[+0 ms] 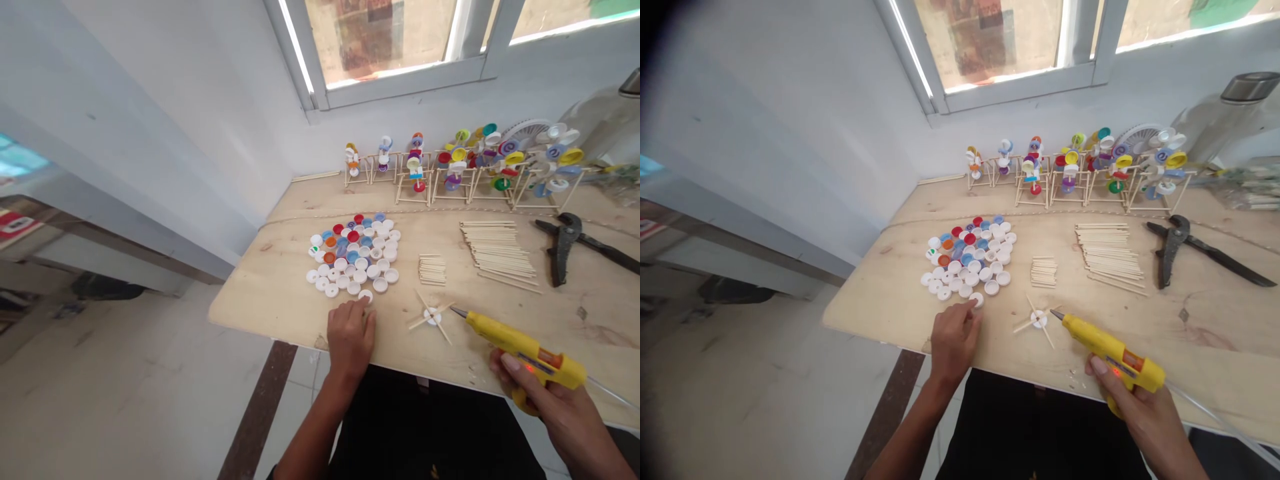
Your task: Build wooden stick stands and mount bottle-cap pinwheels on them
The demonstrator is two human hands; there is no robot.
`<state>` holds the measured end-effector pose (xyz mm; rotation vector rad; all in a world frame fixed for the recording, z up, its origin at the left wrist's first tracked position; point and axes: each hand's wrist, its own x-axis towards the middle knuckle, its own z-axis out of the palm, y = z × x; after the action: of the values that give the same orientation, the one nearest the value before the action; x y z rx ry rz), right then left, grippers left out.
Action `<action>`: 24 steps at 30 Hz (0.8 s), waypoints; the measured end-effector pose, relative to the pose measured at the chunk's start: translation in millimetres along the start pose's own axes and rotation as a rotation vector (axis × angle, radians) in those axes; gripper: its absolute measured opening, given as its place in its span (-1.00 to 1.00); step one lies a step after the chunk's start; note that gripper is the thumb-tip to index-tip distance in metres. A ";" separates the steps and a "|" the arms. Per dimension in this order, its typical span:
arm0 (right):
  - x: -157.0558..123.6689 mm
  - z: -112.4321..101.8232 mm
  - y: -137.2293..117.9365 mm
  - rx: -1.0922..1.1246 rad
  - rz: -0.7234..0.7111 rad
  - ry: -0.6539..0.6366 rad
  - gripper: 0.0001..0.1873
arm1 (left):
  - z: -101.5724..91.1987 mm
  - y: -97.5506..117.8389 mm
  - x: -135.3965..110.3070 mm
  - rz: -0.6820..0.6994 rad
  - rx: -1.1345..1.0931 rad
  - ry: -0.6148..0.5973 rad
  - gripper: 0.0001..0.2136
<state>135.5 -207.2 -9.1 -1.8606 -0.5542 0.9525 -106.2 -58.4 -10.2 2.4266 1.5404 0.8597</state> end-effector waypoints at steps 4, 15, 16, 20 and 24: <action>4.1 -2.8 7.9 0.002 -0.004 -0.018 -0.53 | -0.9 -13.0 10.3 -0.016 0.101 -0.066 -0.71; 1.6 -3.4 2.3 -0.001 0.003 -0.046 -0.55 | -5.3 -5.6 20.8 0.037 0.168 -0.201 -0.79; 0.9 -3.0 1.2 -0.006 0.005 -0.039 -0.54 | -5.0 -3.3 20.4 0.036 0.148 -0.210 -0.81; -2.1 -2.2 -3.0 -0.034 0.015 -0.045 -0.54 | 1.5 9.3 18.8 0.048 0.044 -0.219 -0.80; -2.9 -2.5 -5.0 -0.042 0.033 -0.048 -0.51 | 11.2 22.3 20.7 0.070 -0.038 -0.228 -0.79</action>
<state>135.9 -208.3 -2.9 -1.8938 -0.5782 1.0169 -76.2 -48.8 -2.3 2.4650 1.3531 0.5913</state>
